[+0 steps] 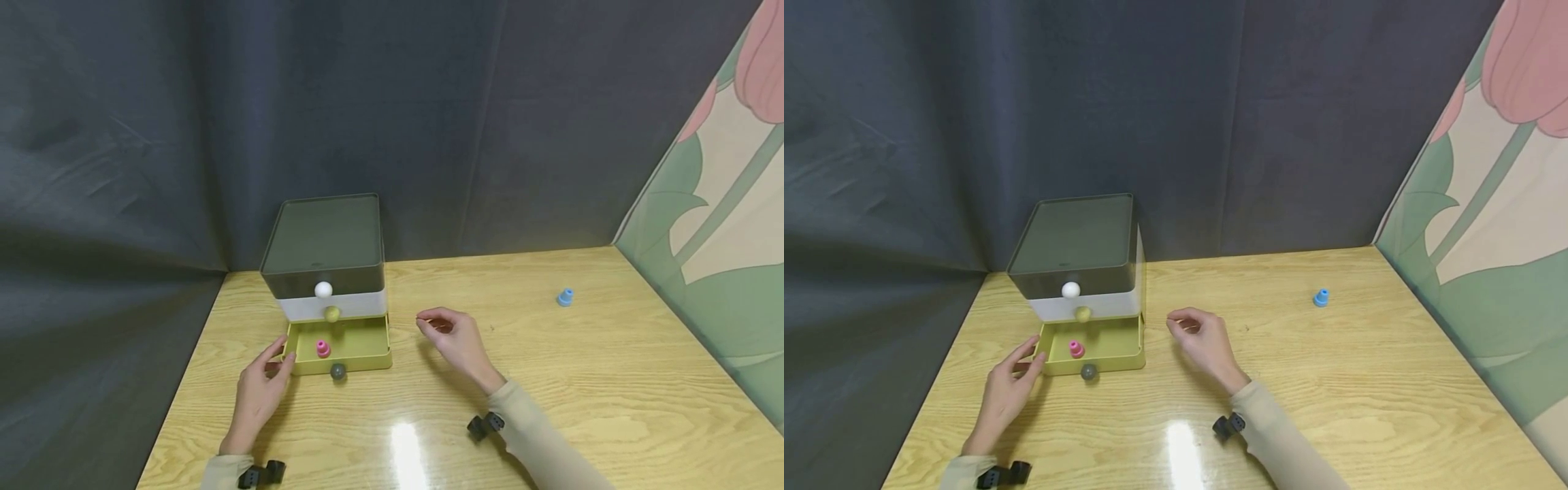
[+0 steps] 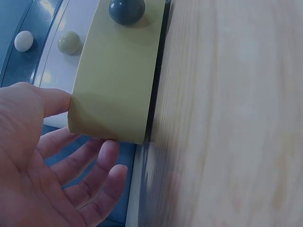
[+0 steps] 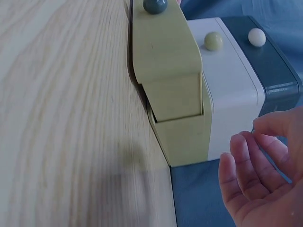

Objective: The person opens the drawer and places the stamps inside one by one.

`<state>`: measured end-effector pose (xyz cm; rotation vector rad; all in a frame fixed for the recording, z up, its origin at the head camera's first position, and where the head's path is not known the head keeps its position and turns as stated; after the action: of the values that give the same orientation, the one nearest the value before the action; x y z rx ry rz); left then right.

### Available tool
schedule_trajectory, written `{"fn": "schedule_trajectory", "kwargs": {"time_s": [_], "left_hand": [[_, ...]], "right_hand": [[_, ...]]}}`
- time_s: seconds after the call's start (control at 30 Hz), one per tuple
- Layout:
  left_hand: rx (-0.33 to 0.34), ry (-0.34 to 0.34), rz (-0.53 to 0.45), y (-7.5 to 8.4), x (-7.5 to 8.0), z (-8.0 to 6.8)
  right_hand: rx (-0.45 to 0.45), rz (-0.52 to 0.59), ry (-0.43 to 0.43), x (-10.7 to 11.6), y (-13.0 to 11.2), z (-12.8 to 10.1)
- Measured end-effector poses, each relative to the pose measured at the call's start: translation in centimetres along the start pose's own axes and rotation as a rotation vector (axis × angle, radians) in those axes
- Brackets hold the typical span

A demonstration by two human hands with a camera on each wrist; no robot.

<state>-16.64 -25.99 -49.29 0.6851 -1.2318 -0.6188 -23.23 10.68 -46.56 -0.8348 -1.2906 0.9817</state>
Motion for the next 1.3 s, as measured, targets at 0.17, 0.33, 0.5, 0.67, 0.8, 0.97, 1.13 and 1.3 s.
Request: {"fn": "schedule_trajectory", "kwargs": {"time_s": [0.17,0.33,0.5,0.67,0.8,0.97,1.13,1.3], "left_hand": [[-0.005,0.007,0.003,0.0,0.0,0.0],[-0.01,0.01,0.008,-0.1,0.0,0.0],[0.0,-0.001,0.019,-0.3,0.0,0.0],[0.009,-0.008,0.029,-0.4,0.0,-0.1],[0.009,-0.006,0.028,-0.4,0.0,-0.1],[0.014,-0.006,0.024,-0.4,-0.1,-0.1],[0.013,0.0,0.024,-0.5,-0.1,-0.1],[0.005,0.005,0.023,-0.4,-0.1,-0.1]], "right_hand": [[0.002,-0.023,0.023,1.5,0.6,0.2],[0.003,-0.049,0.046,3.0,1.2,0.4],[-0.009,-0.062,0.06,4.2,1.7,0.4],[-0.014,-0.096,0.075,5.3,2.5,0.5],[-0.036,-0.136,0.085,6.3,3.3,0.7],[-0.059,-0.175,0.11,8.2,4.3,0.9],[-0.091,-0.195,0.124,9.8,5.2,1.1],[-0.103,-0.223,0.142,11.1,6.2,1.3]]}}
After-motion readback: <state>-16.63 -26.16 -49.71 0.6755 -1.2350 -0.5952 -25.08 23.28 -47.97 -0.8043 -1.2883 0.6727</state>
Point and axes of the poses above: each hand's wrist, its own z-axis towards the middle knuckle, its own x-axis out of the back of the hand, y = z × x, the point moved 5 cm from there along z, towards the middle knuckle, and after that the axes turned 9 degrees about -x, right-handed, at the moved point
